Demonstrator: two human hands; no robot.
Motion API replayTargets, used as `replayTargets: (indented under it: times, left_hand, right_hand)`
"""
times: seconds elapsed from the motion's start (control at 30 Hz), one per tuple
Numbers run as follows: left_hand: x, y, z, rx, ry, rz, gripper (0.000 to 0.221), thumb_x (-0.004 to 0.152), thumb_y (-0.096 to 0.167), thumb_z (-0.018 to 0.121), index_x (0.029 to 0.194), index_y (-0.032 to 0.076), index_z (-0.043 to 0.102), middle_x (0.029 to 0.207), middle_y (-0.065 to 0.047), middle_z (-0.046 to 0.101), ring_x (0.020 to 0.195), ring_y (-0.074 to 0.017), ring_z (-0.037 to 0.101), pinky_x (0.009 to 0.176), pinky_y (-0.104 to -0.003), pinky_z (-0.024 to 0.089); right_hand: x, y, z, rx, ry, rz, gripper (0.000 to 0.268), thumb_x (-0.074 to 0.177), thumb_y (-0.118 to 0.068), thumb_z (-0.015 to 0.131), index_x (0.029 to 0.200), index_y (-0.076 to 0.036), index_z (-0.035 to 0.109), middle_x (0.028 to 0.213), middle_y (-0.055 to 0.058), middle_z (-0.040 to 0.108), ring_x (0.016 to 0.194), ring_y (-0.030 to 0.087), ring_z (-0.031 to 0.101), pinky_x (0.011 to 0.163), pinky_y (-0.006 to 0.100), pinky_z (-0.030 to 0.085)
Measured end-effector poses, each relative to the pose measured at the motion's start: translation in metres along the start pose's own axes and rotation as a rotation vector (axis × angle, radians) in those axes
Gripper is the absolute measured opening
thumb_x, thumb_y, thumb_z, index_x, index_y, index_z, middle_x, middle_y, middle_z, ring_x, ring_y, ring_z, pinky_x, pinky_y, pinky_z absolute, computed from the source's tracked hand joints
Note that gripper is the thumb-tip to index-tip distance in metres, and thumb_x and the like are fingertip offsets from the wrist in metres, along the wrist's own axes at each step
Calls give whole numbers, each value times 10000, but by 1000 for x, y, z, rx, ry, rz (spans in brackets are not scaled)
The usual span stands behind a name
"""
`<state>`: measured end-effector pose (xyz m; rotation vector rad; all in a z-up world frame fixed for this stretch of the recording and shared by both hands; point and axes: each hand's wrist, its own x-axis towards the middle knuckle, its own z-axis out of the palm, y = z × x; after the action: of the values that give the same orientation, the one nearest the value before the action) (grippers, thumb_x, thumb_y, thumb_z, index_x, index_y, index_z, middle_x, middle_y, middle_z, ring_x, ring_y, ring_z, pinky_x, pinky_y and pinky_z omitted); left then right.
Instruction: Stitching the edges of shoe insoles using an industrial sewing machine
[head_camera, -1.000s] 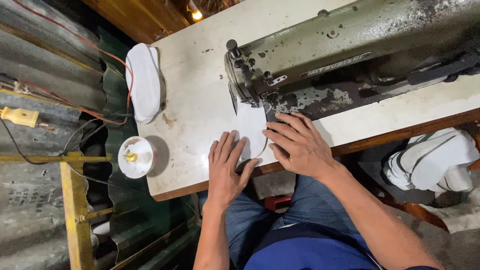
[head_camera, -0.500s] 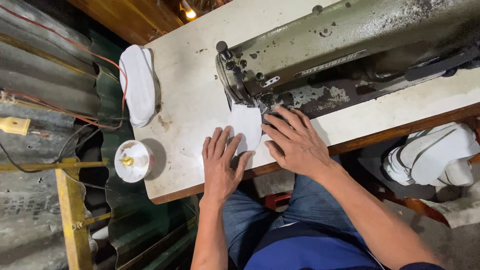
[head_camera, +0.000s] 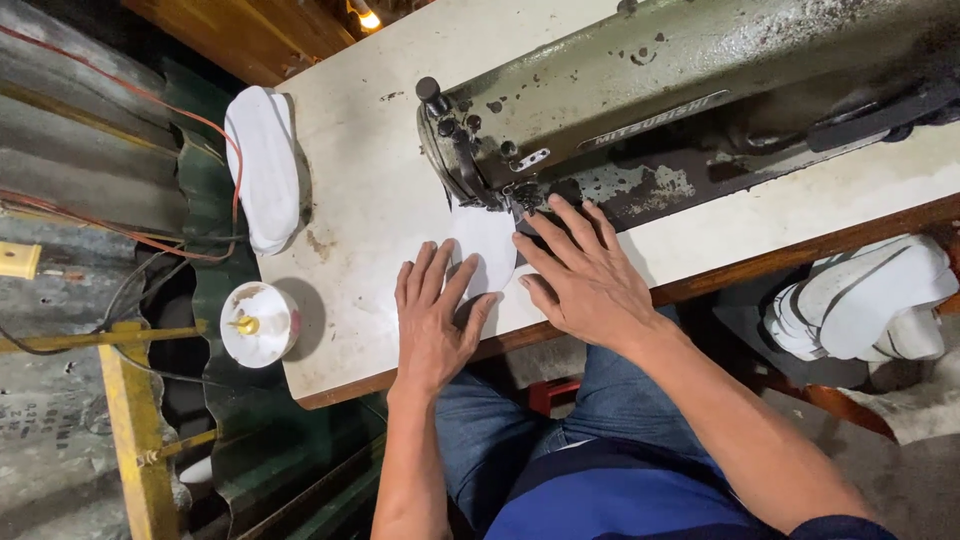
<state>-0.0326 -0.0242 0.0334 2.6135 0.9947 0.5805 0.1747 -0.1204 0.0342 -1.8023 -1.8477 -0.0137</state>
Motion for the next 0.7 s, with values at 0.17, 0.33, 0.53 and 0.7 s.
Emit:
replayTargets:
  times: [0.17,0.33,0.53,0.7]
  left_hand:
    - [9,-6,-6,-28,-55,31,461,963,433,686,1344,174,678,1511,-118,547,1500,-331,372,1232,-564,220]
    - [15,-15,-3,-29,-74,50,478,967,458,673,1364,191,668,1502,-94,561,1502,-314,372,1242,-539,205]
    - [17,-14,-1,8,-49,55,481,969,476,672,1365,203,667,1502,-73,563,1492,-304,386,1244,-529,215]
    - [22,-13,-6,-18,-91,40,494,976,459,661,1396,199,648,1522,-75,548,1505,-298,366,1253,-515,194]
  right_hand:
    - [-1,1,1,-8,-18,6,434,1037,-349,502,1387,-130,636,1416,190,592,1501,383,355,1220,587,227]
    - [-1,3,3,-12,-51,21,470,1043,-375,474,1431,-144,602,1444,193,566,1519,383,320,1236,586,187]
    - [0,3,3,-7,-62,19,486,1046,-371,467,1444,-120,589,1441,221,559,1512,407,320,1233,598,181]
    - [0,3,4,4,-91,25,526,1047,-368,453,1488,-98,545,1510,247,486,1522,428,272,1235,604,136]
